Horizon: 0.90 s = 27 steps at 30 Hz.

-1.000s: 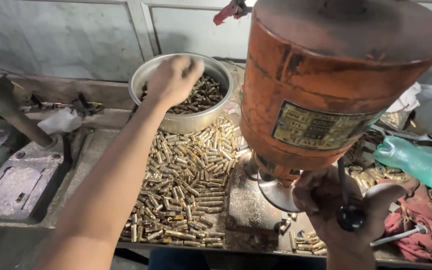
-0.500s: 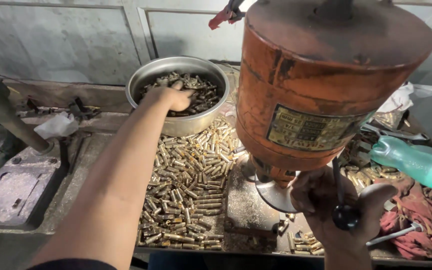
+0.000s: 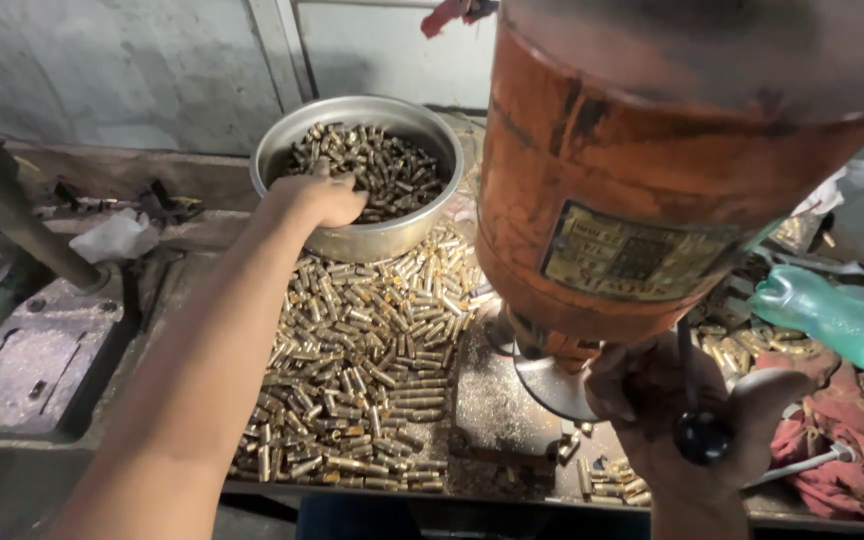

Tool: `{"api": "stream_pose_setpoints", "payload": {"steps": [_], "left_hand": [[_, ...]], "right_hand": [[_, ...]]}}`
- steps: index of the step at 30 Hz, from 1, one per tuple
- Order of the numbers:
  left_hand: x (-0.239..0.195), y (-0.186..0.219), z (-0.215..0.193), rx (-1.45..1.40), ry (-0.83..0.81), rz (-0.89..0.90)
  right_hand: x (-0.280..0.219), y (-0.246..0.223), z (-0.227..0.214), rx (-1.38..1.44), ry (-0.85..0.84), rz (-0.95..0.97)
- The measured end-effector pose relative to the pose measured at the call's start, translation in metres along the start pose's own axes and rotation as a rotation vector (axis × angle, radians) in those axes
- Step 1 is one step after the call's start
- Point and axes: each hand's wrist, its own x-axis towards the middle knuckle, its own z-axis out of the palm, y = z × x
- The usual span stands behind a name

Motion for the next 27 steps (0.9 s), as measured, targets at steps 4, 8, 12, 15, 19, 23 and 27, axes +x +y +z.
{"api": "stream_pose_setpoints", "payload": {"steps": [4, 8, 12, 15, 19, 23, 27], "left_hand": [[-0.117, 0.039, -0.025, -0.056, 0.071, 0.011], [-0.164, 0.053, 0.003, -0.075, 0.213, 0.051], [-0.153, 0.039, 0.078, -0.047, 1.125, 0.514], [-0.184, 0.045, 0.088, 0.200, 1.369, 0.519], [-0.214, 0.048, 0.115, 0.112, 0.912, 0.671], [-0.237, 0.056, 0.116, -0.012, 0.491, 0.437], [-0.238, 0.061, 0.118, 0.004, 0.601, 0.441]], "right_hand": [[-0.009, 0.005, -0.011, -0.094, -0.102, -0.020], [-0.013, 0.012, -0.002, -0.102, -0.107, -0.127], [-0.016, 0.022, 0.025, 0.126, -0.027, -0.323], [-0.035, 0.048, 0.022, -0.262, 0.103, -0.562], [-0.031, 0.049, 0.048, -0.592, 0.146, -0.581], [-0.032, 0.052, 0.074, -0.617, 0.273, -0.634], [-0.034, 0.057, 0.073, -0.692, 0.126, -0.781]]}}
